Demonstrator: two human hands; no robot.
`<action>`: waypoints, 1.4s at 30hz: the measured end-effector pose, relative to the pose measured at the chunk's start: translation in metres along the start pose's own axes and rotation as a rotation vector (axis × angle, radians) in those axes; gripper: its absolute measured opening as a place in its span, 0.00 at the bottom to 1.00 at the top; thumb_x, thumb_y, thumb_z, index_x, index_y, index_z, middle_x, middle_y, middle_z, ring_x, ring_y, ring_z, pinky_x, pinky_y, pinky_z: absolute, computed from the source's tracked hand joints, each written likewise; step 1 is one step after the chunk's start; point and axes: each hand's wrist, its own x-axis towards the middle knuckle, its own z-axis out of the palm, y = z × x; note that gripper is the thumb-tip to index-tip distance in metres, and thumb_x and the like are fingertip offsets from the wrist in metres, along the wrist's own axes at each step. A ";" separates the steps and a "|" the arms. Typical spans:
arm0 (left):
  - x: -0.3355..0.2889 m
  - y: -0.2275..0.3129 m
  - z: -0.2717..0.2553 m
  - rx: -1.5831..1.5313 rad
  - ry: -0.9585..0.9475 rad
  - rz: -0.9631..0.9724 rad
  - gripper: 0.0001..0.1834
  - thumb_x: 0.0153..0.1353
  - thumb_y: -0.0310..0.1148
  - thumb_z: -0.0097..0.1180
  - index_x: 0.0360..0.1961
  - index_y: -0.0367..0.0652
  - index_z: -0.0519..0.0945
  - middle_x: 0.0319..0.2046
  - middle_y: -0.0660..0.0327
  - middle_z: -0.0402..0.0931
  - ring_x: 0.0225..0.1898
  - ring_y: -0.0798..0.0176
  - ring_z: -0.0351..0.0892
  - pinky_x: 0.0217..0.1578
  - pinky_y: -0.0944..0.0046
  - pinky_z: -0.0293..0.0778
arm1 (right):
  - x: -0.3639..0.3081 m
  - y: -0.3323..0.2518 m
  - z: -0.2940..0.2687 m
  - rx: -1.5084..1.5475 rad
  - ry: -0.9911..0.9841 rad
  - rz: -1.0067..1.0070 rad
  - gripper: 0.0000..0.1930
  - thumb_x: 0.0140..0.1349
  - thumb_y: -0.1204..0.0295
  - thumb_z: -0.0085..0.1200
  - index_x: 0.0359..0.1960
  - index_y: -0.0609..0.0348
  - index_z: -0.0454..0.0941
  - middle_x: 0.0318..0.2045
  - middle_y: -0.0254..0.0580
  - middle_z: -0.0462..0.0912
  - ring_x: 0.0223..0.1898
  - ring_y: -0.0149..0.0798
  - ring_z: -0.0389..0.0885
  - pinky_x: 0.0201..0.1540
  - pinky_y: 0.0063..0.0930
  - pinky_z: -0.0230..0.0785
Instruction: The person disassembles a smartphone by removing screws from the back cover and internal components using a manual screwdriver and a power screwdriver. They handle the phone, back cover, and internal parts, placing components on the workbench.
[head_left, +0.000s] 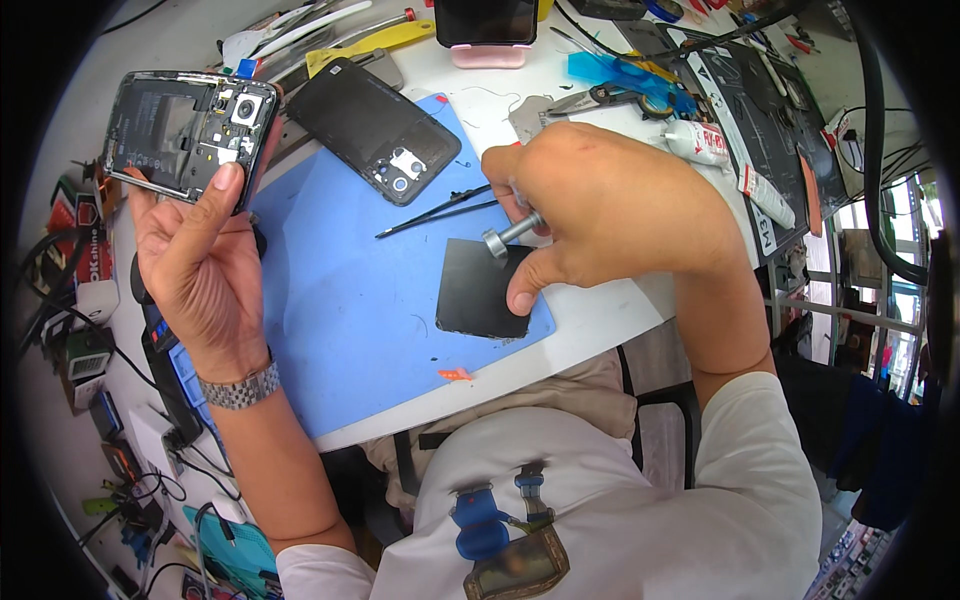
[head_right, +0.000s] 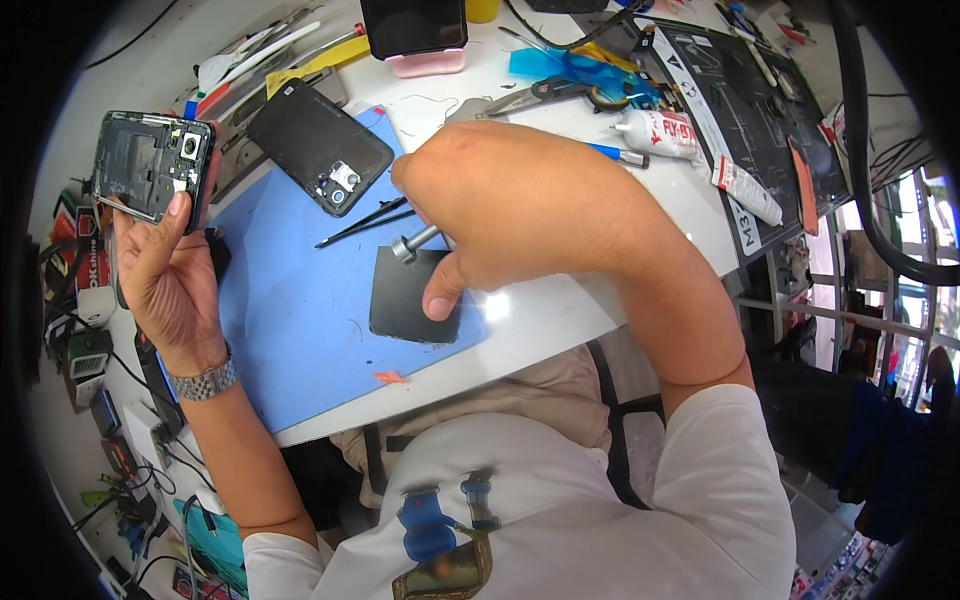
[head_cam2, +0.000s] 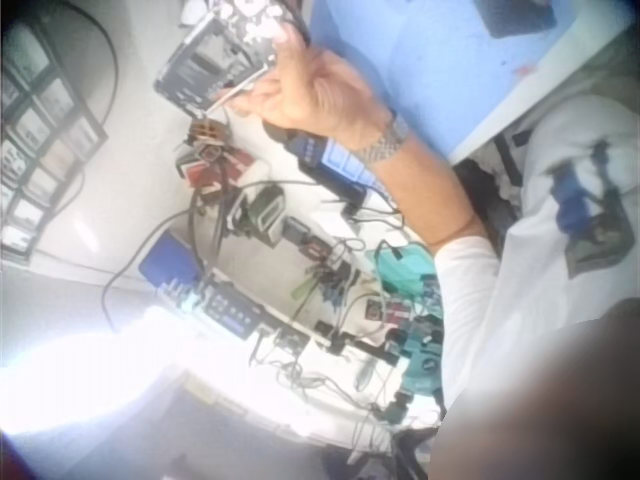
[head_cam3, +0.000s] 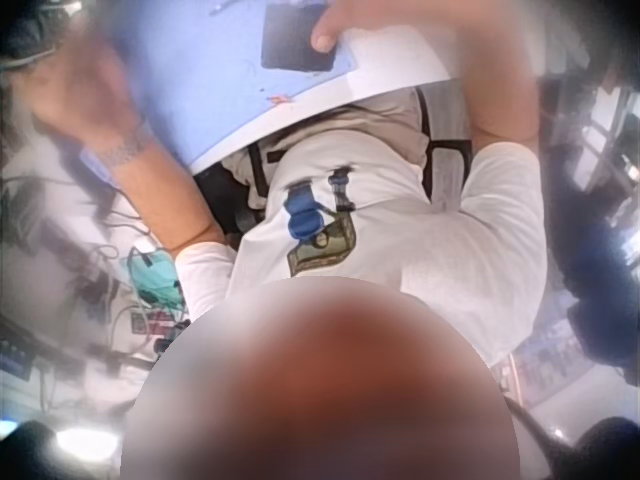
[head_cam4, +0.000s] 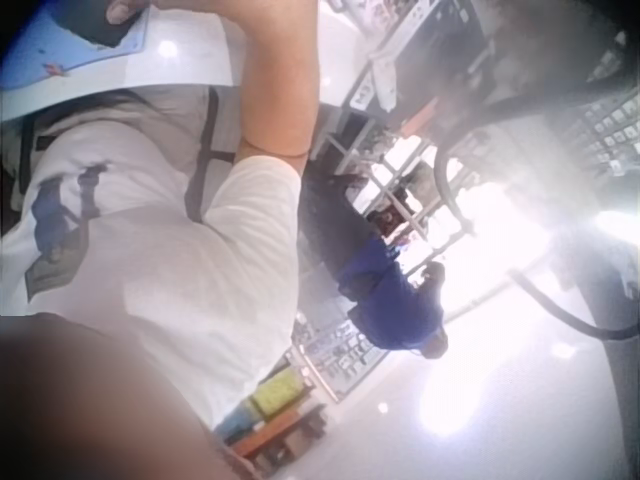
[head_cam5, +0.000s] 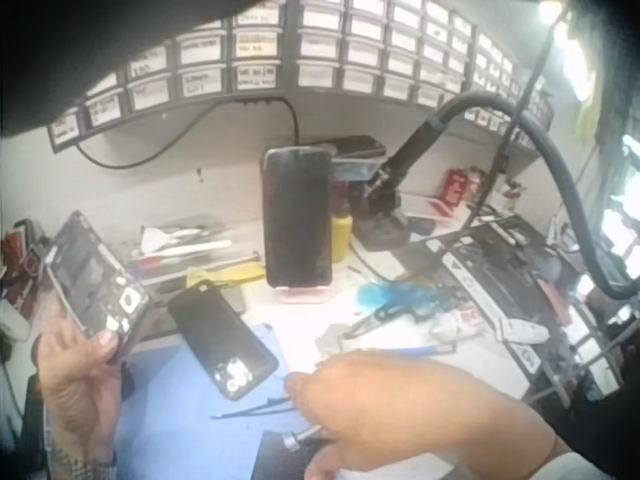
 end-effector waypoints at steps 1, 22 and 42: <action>0.001 0.001 0.000 0.018 0.001 -0.003 0.42 0.64 0.10 0.56 0.77 0.33 0.52 0.63 0.43 0.76 0.65 0.51 0.79 0.71 0.45 0.70 | 0.000 -0.002 0.003 -0.012 0.023 -0.037 0.23 0.44 0.72 0.80 0.37 0.64 0.78 0.29 0.51 0.84 0.38 0.57 0.86 0.40 0.44 0.74; -0.007 -0.009 0.018 0.012 -0.005 -0.090 0.44 0.63 0.11 0.58 0.78 0.32 0.52 0.55 0.47 0.82 0.57 0.58 0.83 0.59 0.62 0.77 | 0.009 0.016 -0.010 0.564 0.247 -0.082 0.10 0.63 0.82 0.65 0.46 0.69 0.84 0.36 0.42 0.85 0.35 0.32 0.84 0.37 0.24 0.77; -0.010 -0.005 0.027 0.015 0.022 -0.134 0.46 0.61 0.10 0.60 0.77 0.28 0.51 0.44 0.51 0.84 0.46 0.64 0.85 0.47 0.69 0.80 | 0.003 0.005 -0.015 0.359 -0.050 -0.149 0.10 0.55 0.82 0.67 0.36 0.64 0.80 0.28 0.47 0.88 0.36 0.46 0.90 0.37 0.38 0.77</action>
